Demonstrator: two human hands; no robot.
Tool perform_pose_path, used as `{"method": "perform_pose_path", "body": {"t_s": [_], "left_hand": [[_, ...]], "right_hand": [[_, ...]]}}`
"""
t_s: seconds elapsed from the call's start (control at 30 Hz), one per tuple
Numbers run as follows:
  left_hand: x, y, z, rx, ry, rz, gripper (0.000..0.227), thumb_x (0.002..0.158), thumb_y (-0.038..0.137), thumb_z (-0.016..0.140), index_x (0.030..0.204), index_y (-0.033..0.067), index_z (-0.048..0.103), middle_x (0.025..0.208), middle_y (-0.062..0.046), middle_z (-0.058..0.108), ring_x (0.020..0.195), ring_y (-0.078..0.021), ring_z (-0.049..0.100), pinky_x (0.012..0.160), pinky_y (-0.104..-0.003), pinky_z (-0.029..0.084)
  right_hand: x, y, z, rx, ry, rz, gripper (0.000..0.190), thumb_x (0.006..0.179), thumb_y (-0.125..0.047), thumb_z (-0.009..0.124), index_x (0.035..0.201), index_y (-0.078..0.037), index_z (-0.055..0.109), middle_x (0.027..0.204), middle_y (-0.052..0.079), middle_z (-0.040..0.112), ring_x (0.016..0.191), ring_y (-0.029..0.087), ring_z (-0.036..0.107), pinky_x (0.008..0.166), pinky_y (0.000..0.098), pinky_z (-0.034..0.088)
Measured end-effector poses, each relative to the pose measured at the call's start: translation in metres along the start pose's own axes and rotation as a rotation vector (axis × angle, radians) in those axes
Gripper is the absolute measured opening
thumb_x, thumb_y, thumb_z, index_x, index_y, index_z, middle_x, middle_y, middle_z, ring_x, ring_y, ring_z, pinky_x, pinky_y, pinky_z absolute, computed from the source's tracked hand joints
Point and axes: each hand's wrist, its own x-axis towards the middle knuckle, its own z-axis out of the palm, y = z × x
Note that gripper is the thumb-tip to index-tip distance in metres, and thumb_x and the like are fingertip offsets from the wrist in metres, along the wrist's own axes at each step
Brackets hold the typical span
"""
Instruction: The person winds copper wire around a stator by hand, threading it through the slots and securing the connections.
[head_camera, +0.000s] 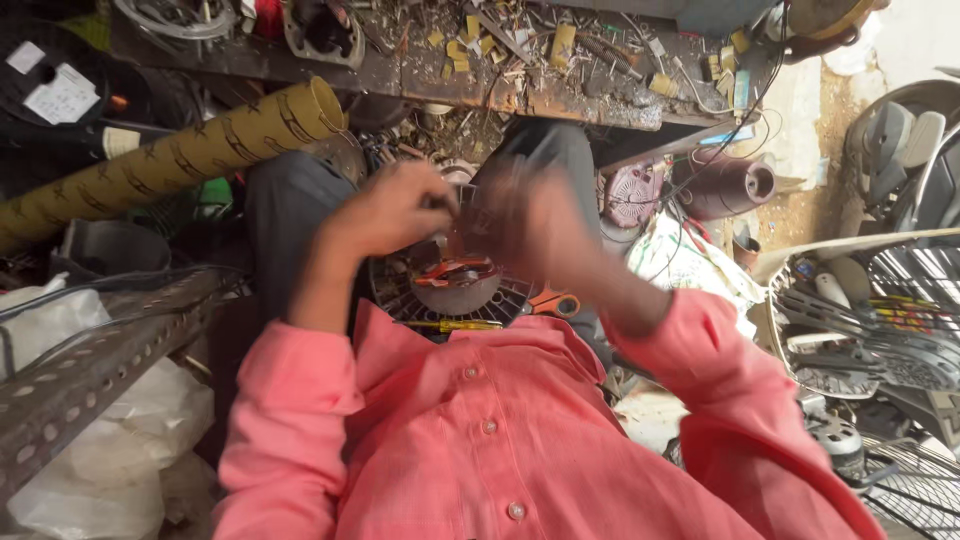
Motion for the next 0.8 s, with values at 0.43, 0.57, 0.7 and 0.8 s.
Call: {"method": "perform_pose_path", "body": {"t_s": [0.43, 0.57, 0.7, 0.8], "left_hand": [[-0.083, 0.084, 0.011, 0.424, 0.262, 0.332, 0.014, 0.095, 0.013, 0.068, 0.105, 0.0042, 0.075, 0.151, -0.018, 0.051, 0.139, -0.0435, 0.046, 0.115, -0.058, 0.040], [-0.067, 0.081, 0.013, -0.263, 0.400, 0.199, 0.010, 0.097, 0.013, 0.069, 0.099, 0.0040, 0.071, 0.141, -0.015, 0.055, 0.127, -0.0362, 0.061, 0.103, -0.046, 0.053], [-0.019, 0.038, 0.019, -0.432, 0.406, -0.390, 0.013, 0.092, 0.015, 0.075, 0.095, 0.0023, 0.076, 0.102, -0.014, 0.070, 0.078, -0.0328, 0.061, 0.073, -0.044, 0.049], [-0.002, 0.002, 0.002, -0.052, 0.050, 0.092, 0.018, 0.085, 0.020, 0.085, 0.086, 0.0054, 0.075, 0.101, -0.010, 0.073, 0.097, -0.0306, 0.071, 0.090, -0.040, 0.054]], "right_hand": [[-0.027, 0.036, -0.007, 0.592, 0.052, 0.005, 0.011, 0.088, -0.014, 0.083, 0.095, -0.007, 0.078, 0.081, 0.008, 0.066, 0.072, 0.026, 0.066, 0.062, 0.0391, 0.050], [0.016, 0.053, 0.026, 0.457, 0.153, -0.082, 0.010, 0.088, -0.017, 0.082, 0.092, -0.010, 0.076, 0.086, 0.009, 0.068, 0.077, 0.031, 0.066, 0.067, 0.0414, 0.051], [0.037, 0.043, -0.003, 0.321, 0.306, 0.103, 0.013, 0.089, -0.023, 0.083, 0.090, -0.012, 0.077, 0.081, 0.007, 0.068, 0.069, 0.026, 0.066, 0.060, 0.0402, 0.051], [0.015, 0.009, -0.017, 0.000, 0.144, -0.006, 0.006, 0.086, -0.019, 0.079, 0.091, -0.021, 0.083, 0.074, 0.004, 0.067, 0.055, 0.024, 0.058, 0.050, 0.0448, 0.042]]}}
